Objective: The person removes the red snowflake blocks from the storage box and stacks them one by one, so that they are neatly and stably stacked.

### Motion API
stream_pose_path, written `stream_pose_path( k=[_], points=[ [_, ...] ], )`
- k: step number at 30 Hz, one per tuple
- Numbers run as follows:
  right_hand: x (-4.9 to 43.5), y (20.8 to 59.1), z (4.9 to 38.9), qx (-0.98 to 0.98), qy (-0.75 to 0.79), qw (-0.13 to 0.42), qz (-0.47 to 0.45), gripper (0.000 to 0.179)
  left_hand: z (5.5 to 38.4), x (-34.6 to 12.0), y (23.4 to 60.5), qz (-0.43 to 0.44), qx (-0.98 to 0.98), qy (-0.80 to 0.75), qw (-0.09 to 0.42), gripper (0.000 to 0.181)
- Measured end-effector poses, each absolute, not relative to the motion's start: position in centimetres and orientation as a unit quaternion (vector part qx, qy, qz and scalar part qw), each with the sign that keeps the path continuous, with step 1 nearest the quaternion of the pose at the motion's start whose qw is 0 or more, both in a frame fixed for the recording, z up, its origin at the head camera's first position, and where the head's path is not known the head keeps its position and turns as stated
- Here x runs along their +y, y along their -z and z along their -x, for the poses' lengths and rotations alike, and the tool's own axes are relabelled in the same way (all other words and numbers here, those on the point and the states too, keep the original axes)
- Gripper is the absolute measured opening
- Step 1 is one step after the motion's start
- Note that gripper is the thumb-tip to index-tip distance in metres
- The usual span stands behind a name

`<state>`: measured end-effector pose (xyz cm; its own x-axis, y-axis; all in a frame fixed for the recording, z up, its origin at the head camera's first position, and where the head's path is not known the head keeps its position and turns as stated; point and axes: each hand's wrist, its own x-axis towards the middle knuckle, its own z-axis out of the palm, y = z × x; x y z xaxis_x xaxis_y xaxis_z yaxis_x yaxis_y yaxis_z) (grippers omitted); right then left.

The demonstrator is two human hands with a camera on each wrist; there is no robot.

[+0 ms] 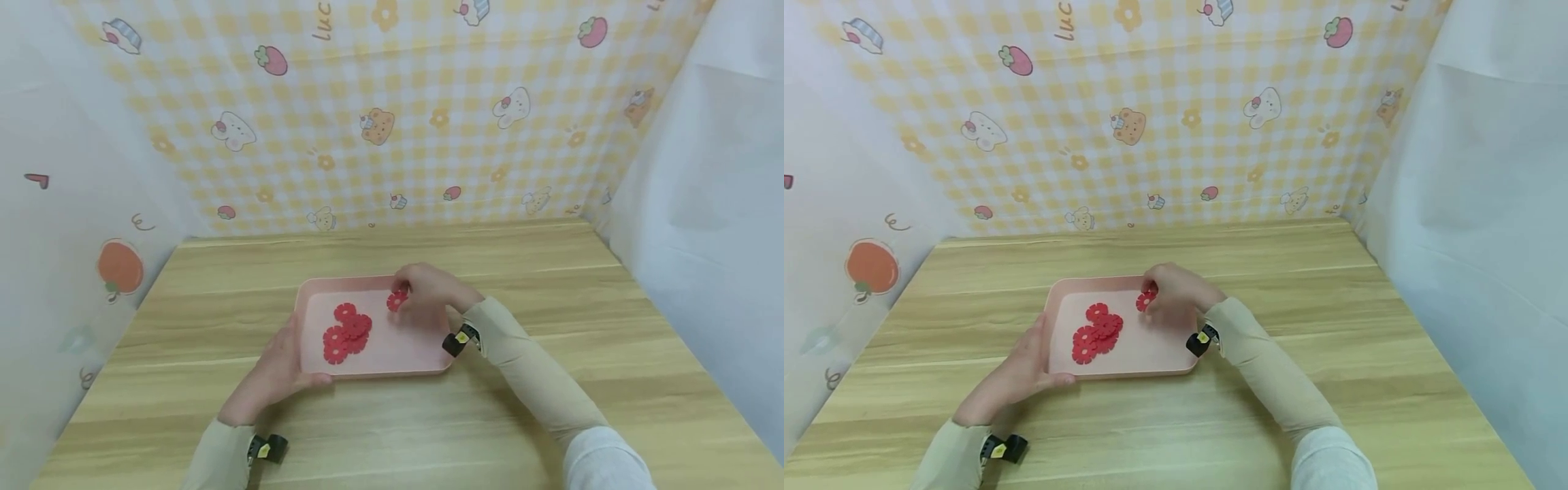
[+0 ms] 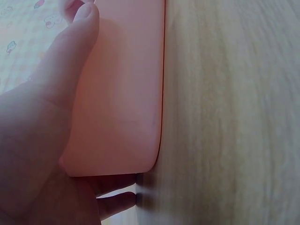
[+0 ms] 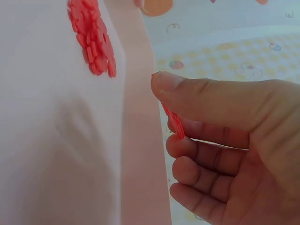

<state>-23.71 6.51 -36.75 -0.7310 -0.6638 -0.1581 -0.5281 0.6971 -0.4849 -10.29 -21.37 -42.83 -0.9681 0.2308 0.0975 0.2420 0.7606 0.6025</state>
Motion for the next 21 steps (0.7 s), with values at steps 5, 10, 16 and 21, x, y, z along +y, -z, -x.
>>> stream_pose_path(
  k=[5, 10, 16, 21],
  points=[
    [8.1, 36.6, 23.7, 0.904, 0.226, 0.140, 0.336, 0.027, 10.5, -21.5, 42.9, 0.148, -0.931, 0.331, 0.029, 0.122],
    [9.7, 36.8, 23.8, 0.904, 0.246, 0.122, 0.329, 0.027, 10.5, -21.6, 42.9, 0.155, -0.928, 0.337, 0.030, 0.122],
    [11.6, 36.8, 23.7, 0.910, 0.246, 0.096, 0.321, 0.027, 10.7, -21.6, 43.1, 0.154, -0.928, 0.337, 0.027, 0.121],
    [13.1, 36.7, 23.5, 0.916, 0.253, 0.084, 0.301, 0.030, 10.8, -21.6, 43.2, 0.150, -0.929, 0.339, 0.021, 0.121]
  ],
)
